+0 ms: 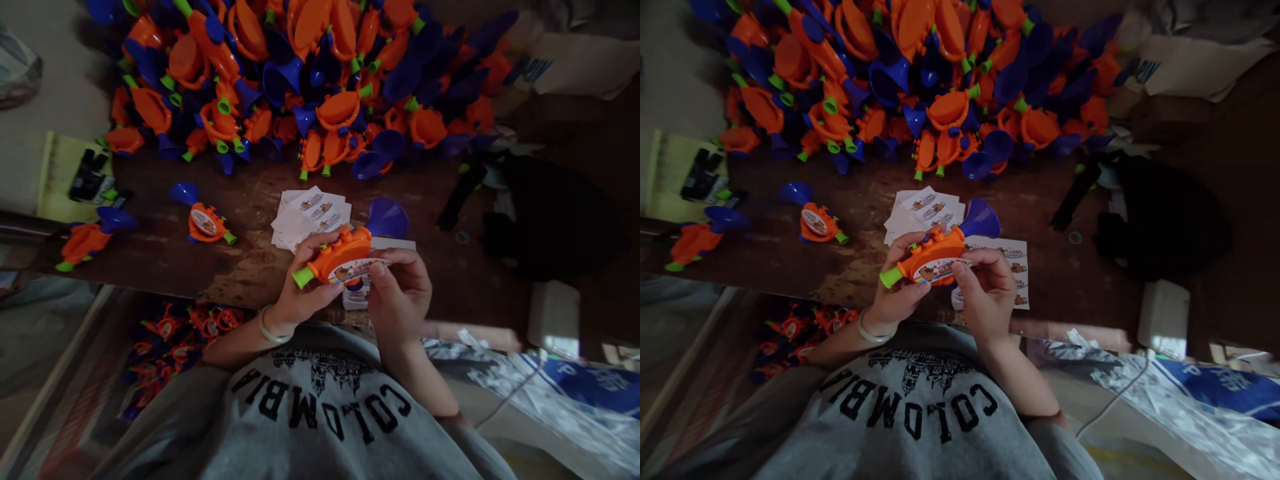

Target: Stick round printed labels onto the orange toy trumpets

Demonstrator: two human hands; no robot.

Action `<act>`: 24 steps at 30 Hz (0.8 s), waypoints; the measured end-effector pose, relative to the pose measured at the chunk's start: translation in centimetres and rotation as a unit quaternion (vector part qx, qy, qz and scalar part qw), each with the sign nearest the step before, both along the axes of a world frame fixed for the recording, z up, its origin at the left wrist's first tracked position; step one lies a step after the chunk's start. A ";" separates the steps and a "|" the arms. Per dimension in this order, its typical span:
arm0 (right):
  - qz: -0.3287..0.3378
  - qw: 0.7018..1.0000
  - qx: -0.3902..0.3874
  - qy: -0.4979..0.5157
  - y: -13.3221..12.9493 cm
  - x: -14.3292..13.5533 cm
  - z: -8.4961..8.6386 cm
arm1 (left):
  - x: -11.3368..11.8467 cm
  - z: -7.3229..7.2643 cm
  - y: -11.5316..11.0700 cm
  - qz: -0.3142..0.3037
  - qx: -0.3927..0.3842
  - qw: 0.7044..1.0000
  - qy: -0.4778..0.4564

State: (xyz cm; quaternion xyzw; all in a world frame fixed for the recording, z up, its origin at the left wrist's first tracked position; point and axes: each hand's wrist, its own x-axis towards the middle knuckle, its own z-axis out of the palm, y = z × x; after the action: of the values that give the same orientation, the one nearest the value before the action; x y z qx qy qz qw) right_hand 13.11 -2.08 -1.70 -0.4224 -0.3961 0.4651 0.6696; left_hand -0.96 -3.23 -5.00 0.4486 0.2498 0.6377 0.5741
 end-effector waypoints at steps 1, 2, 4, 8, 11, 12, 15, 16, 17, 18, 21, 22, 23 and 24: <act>-0.002 1.000 -0.004 -0.004 0.0 0.0 0.0 | -0.1 0.1 0.0 -0.002 0.004 1.000 0.002; -0.003 1.000 -0.007 -0.006 0.0 0.0 0.0 | -0.1 0.2 0.0 -0.005 0.006 1.000 0.002; 0.000 1.000 -0.011 -0.004 -0.1 0.0 0.1 | -0.2 0.3 -0.1 -0.010 0.008 1.000 0.001; 0.002 1.000 -0.005 -0.011 -0.1 -0.1 0.0 | -0.3 0.4 -0.2 -0.011 0.011 1.000 0.005; 0.003 1.000 0.003 -0.029 -0.1 -0.1 0.0 | -0.3 0.6 -0.3 -0.013 0.012 1.000 0.003; 0.003 0.999 0.005 -0.032 -0.1 -0.1 0.0 | -0.4 0.7 -0.3 -0.015 0.012 1.000 0.003; 0.006 0.999 0.011 -0.033 -0.2 -0.1 -0.1 | -0.4 1.0 -0.3 -0.013 0.009 1.000 0.008; 0.007 0.999 0.012 -0.033 -0.2 -0.1 -0.1 | -0.4 1.0 -0.3 -0.011 0.008 1.000 0.008; 0.008 0.999 0.012 -0.034 -0.2 -0.2 -0.1 | -0.4 1.0 -0.3 -0.008 0.006 1.000 0.009; 0.007 0.999 0.012 -0.035 -0.2 -0.2 -0.1 | -0.4 1.0 -0.3 -0.006 0.005 1.000 0.009; -0.004 0.998 0.017 -0.056 -0.2 -0.3 -0.2 | -0.3 0.9 -0.3 0.002 0.008 1.000 0.011; -0.007 0.998 0.021 -0.063 -0.2 -0.3 -0.3 | -0.3 0.8 -0.3 0.006 0.009 1.000 0.012; -0.007 0.997 0.027 -0.068 -0.2 -0.3 -0.3 | -0.3 0.7 -0.3 0.012 0.008 1.000 0.014; -0.006 0.997 0.032 -0.070 -0.2 -0.4 -0.4 | -0.3 0.7 -0.3 0.017 0.005 1.000 0.015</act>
State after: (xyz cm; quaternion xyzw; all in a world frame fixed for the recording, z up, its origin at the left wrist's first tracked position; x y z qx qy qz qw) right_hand 12.75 -2.23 -2.08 -0.4347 -0.4541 0.4180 0.6559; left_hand -1.25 -3.49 -4.35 0.4568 0.2631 0.6417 0.5570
